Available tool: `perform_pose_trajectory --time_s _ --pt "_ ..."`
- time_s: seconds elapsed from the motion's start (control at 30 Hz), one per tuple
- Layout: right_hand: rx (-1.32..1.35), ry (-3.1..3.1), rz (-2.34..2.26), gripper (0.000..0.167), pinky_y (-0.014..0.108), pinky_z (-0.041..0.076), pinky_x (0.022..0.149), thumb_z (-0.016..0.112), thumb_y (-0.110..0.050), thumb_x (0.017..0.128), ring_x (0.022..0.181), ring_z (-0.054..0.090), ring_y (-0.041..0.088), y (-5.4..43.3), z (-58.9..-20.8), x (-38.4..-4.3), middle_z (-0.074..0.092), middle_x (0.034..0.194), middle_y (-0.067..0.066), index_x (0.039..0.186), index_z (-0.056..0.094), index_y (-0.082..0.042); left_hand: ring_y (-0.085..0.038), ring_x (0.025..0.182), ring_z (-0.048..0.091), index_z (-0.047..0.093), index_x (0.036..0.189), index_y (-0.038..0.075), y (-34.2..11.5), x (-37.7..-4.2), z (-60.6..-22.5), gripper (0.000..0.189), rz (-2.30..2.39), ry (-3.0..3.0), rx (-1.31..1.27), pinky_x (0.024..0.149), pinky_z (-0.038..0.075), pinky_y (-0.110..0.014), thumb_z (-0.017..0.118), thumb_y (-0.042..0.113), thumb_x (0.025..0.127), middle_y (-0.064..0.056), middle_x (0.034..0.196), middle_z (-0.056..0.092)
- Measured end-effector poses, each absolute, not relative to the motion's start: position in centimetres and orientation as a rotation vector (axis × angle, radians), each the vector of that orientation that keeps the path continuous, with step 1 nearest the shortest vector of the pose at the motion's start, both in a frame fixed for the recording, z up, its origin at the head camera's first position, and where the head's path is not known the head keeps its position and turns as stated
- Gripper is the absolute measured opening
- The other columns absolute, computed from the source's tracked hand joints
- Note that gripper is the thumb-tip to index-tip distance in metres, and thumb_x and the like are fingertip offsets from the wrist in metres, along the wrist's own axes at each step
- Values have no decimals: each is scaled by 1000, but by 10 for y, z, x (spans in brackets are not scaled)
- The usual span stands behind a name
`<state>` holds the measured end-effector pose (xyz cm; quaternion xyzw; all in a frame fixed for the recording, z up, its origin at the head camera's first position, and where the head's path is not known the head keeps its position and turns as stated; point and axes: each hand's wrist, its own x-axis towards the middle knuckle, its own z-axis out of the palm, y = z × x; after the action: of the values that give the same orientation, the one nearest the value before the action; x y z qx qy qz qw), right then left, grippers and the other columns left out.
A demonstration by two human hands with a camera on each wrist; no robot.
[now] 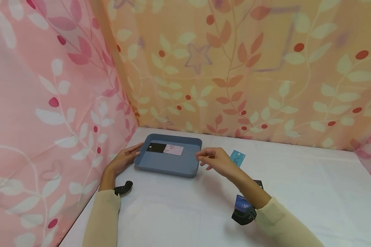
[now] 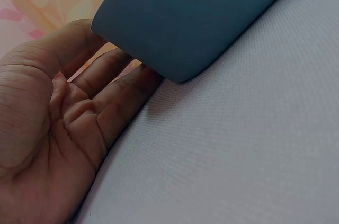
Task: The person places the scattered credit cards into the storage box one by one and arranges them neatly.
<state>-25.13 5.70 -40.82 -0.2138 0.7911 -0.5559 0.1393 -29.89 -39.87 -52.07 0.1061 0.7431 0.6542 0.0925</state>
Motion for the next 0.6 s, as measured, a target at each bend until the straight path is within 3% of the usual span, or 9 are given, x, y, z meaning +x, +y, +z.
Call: perform_pose_trajectory --time_s 0.17,0.43,0.6 --pt "-600 2325 -1580 28 44 61 79 67 -23 99 94 70 25 83 -406 -243 73 111 10 121 72 -5 -32 152 27 36 158 9 -397 -302 -519 54 1928 2208 343 105 44 -21 52 15 107 -12 164 31" --pt "-571 2416 -1521 29 33 61 73 71 -25 96 93 69 23 116 -409 -229 74 106 7 119 73 -8 -32 152 24 34 158 9 -400 -300 -520 55 1898 2245 336 104 42 -17 52 15 107 -13 165 29" --pt "-596 2435 -1499 28 39 62 75 71 -25 96 95 69 25 139 -416 -224 73 110 8 118 73 -7 -31 153 23 36 158 10 -400 -298 -521 55 1922 2232 314 104 43 -17 54 18 106 -11 165 30"
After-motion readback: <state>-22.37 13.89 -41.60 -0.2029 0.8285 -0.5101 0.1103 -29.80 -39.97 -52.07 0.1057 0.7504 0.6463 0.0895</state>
